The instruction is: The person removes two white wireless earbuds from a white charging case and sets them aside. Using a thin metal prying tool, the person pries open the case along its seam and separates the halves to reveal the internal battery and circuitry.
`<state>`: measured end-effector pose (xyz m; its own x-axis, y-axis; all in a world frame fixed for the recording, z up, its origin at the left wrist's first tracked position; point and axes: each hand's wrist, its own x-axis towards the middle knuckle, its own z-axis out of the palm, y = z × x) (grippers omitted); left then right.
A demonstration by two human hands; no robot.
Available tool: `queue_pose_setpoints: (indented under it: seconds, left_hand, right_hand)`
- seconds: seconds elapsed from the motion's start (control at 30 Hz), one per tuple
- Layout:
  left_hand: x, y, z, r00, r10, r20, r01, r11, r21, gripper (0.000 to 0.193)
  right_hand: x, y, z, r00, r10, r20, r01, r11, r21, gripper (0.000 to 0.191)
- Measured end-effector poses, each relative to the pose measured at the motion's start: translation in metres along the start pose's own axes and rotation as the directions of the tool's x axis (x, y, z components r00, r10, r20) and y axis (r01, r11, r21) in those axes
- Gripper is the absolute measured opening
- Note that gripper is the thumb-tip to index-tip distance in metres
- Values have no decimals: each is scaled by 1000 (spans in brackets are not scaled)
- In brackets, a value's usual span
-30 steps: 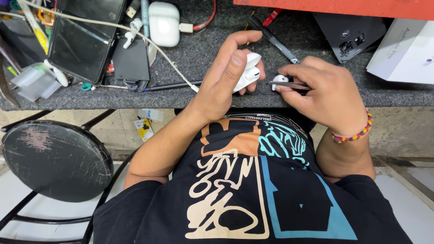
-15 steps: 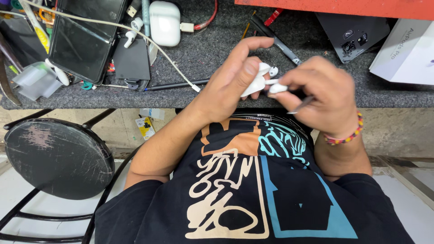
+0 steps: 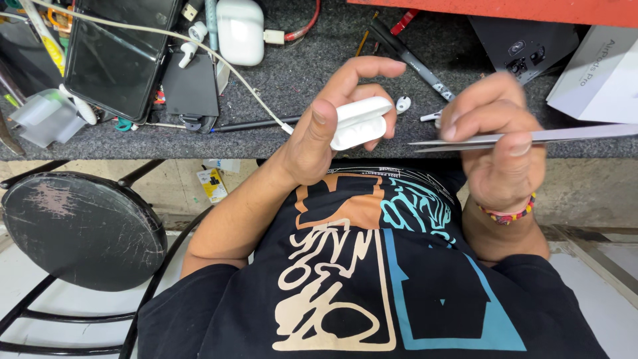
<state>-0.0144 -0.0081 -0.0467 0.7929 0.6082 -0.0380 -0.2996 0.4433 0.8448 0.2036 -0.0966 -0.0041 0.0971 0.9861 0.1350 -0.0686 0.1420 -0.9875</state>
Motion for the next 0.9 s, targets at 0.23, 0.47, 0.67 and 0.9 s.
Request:
queue_pose_setpoints:
  seconds: [0.23, 0.47, 0.67, 0.9]
  left_hand:
    - [-2, 0, -2, 1000, 2, 27, -2, 1000, -2, 107]
    - [-2, 0, 0, 1000, 2, 29, -5, 997, 81, 112]
    - [-3, -2, 0, 1000, 16, 20, -19, 992, 122, 114]
    - [-1, -3, 1, 1000, 19, -2, -19, 995, 94, 108]
  right_hand:
    - [-5, -2, 21, 959, 192, 211, -250, 920, 302, 13]
    - [-4, 4, 21, 980, 59, 191, -43, 995, -88, 24]
    - [-3, 3, 23, 978, 34, 204, -3, 989, -150, 25]
    - [2, 7, 28, 982, -13, 188, 40, 989, -141, 24]
